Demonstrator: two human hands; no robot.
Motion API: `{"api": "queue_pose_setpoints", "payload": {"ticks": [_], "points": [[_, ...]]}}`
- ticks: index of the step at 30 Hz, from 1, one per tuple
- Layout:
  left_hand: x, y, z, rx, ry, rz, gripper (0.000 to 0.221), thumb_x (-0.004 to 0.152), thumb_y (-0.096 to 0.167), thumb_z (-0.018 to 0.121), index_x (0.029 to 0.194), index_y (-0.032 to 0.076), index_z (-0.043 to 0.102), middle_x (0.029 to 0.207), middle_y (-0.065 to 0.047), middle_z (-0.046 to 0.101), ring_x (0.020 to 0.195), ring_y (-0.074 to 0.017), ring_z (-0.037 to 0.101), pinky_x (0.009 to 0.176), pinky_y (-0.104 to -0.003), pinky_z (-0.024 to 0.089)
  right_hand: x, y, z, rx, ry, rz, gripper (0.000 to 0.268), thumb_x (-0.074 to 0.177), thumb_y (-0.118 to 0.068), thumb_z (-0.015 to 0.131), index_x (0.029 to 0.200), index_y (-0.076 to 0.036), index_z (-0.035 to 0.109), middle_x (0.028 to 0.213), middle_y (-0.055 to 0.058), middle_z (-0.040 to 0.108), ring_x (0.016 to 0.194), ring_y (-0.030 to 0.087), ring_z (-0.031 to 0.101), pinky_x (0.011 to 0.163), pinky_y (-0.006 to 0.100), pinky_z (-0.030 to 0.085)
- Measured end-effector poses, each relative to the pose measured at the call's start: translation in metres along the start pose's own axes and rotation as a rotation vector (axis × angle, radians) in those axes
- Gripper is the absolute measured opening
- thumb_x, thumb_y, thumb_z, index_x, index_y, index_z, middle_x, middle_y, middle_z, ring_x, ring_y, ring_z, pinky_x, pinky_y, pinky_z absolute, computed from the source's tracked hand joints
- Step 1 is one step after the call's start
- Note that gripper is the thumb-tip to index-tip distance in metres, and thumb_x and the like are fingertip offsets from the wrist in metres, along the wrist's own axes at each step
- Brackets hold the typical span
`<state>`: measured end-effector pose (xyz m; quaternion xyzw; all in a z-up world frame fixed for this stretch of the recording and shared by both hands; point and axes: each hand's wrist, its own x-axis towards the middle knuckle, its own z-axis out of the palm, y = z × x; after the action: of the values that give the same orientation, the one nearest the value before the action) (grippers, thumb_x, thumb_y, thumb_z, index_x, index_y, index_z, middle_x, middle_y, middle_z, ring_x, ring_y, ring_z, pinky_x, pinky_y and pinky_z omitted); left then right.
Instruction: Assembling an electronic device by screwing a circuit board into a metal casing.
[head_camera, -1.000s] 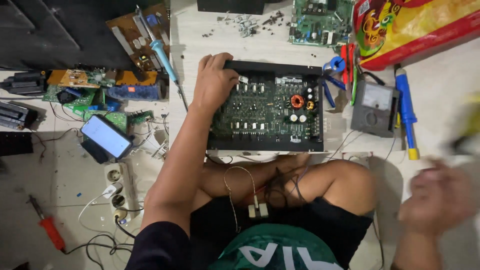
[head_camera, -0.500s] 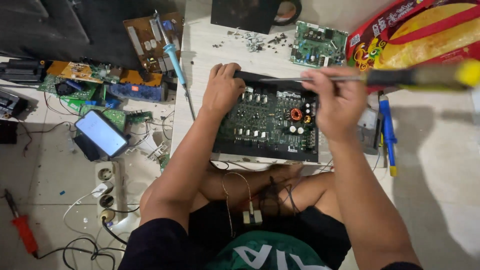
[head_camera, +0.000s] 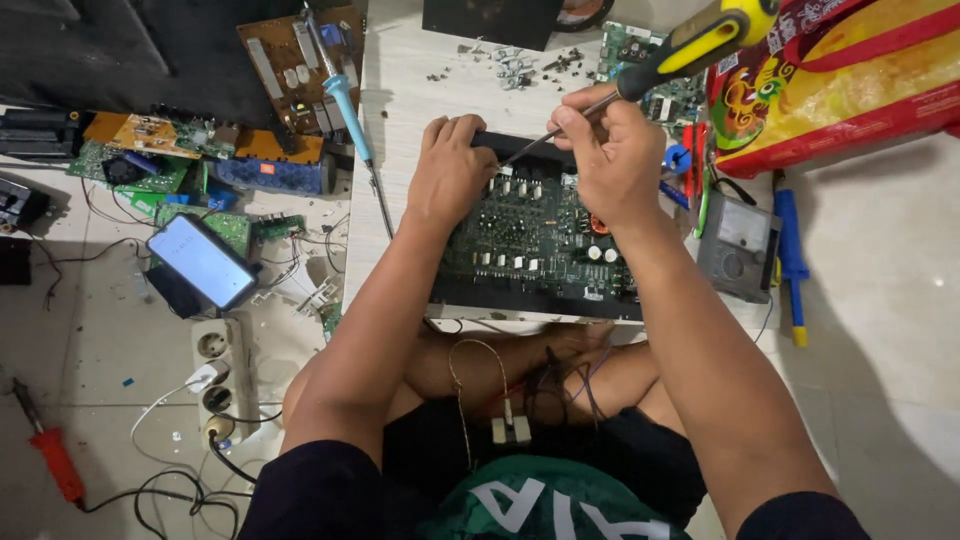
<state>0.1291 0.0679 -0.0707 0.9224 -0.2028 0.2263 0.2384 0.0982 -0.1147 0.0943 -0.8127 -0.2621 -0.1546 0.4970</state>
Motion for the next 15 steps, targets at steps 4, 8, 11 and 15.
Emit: {"api": "queue_pose_setpoints", "payload": {"ticks": [4,8,11,15], "points": [[-0.002,0.001,0.000,0.031,0.024,0.020,0.008,0.086,0.018,0.080,0.080,0.014,0.079,0.117,-0.013,0.060,0.108,-0.0344,0.059,0.106,-0.050,0.038,-0.002,0.008,0.001,-0.003,-0.005,-0.026,0.011,0.108,-0.002,0.062,0.115,0.007,0.062,0.097,0.023,0.072,0.090,0.028,0.077,0.076,0.036,0.072],[-0.003,0.001,0.003,0.050,0.052,0.020,0.008,0.087,0.019,0.080,0.079,0.016,0.077,0.116,-0.012,0.057,0.105,-0.0335,0.057,0.106,-0.050,0.038,-0.002,0.012,0.001,0.009,-0.013,-0.027,0.011,0.109,-0.003,0.060,0.115,0.006,0.061,0.098,0.022,0.071,0.092,0.028,0.076,0.077,0.037,0.072],[-0.003,0.004,-0.001,0.031,0.073,0.034,0.009,0.086,0.012,0.078,0.078,0.013,0.075,0.115,-0.014,0.058,0.105,-0.0351,0.058,0.103,-0.051,0.039,-0.002,0.014,0.001,0.008,-0.016,-0.040,0.012,0.110,-0.005,0.061,0.115,0.006,0.061,0.097,0.022,0.071,0.090,0.027,0.076,0.078,0.036,0.072],[-0.002,0.003,0.001,0.038,0.083,0.037,0.008,0.086,0.018,0.080,0.080,0.014,0.075,0.111,-0.011,0.056,0.100,-0.0343,0.057,0.102,-0.051,0.040,0.006,0.012,0.000,-0.039,-0.033,-0.007,0.013,0.110,-0.009,0.062,0.116,0.003,0.062,0.097,0.019,0.071,0.086,0.027,0.076,0.079,0.036,0.072]]}}
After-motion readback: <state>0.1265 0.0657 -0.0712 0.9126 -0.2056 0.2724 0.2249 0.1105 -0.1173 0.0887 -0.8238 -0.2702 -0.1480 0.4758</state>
